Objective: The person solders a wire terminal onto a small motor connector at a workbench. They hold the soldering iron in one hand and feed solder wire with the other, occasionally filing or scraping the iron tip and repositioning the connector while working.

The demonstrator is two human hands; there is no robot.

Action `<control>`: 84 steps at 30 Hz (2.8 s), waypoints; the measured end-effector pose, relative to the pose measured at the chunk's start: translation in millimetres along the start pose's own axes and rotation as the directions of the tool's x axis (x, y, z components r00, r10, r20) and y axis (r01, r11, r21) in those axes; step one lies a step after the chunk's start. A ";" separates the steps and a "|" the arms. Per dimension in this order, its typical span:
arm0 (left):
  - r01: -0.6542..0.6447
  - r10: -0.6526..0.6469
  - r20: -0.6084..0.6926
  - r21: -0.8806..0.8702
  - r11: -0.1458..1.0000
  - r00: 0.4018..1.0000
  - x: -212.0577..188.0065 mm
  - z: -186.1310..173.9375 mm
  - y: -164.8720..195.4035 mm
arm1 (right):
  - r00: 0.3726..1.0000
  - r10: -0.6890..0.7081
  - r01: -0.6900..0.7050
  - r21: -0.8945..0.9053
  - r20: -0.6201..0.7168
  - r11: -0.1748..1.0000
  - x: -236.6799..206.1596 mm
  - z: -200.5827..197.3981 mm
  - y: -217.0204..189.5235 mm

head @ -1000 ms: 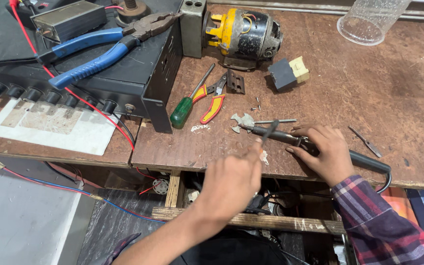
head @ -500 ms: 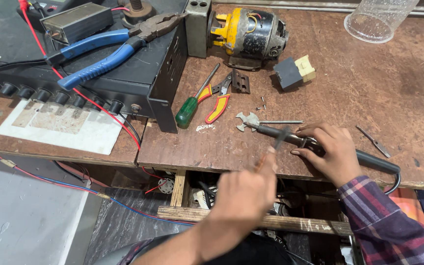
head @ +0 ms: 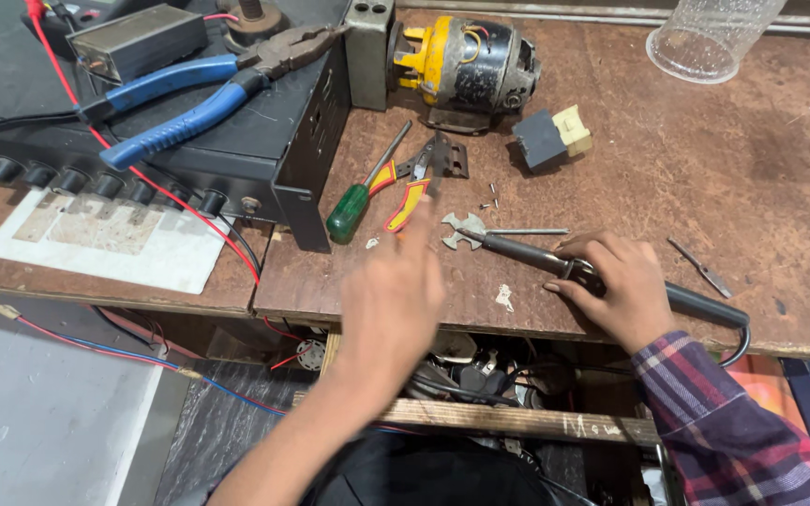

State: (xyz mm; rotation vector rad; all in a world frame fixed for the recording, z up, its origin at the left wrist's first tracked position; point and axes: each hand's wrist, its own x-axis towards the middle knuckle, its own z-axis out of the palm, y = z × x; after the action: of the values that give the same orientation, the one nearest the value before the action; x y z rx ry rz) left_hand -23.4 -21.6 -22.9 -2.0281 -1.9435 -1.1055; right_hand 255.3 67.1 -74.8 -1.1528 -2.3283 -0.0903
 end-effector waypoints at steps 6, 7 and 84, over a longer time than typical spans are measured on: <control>-0.003 -0.006 0.024 0.339 0.941 1.000 24.2 17.1 -31.5 | 1.000 -0.007 0.007 -0.002 -0.005 1.000 0.9 3.1 0.3; -0.037 0.035 0.012 0.383 0.923 0.999 26.4 20.9 -33.9 | 1.000 -0.006 0.006 -0.001 -0.005 1.000 0.5 4.1 0.6; -0.366 0.012 -0.596 -0.476 0.800 0.803 64.0 14.7 1.3 | 0.889 0.410 -0.416 -0.015 0.203 0.909 -38.6 26.0 54.6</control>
State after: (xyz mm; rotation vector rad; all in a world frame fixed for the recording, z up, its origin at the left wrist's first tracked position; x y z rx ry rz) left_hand -22.2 38.6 3.3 -1.7366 -1.1381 -2.1292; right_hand 304.3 81.3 -125.2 -1.6852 -2.1842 0.2257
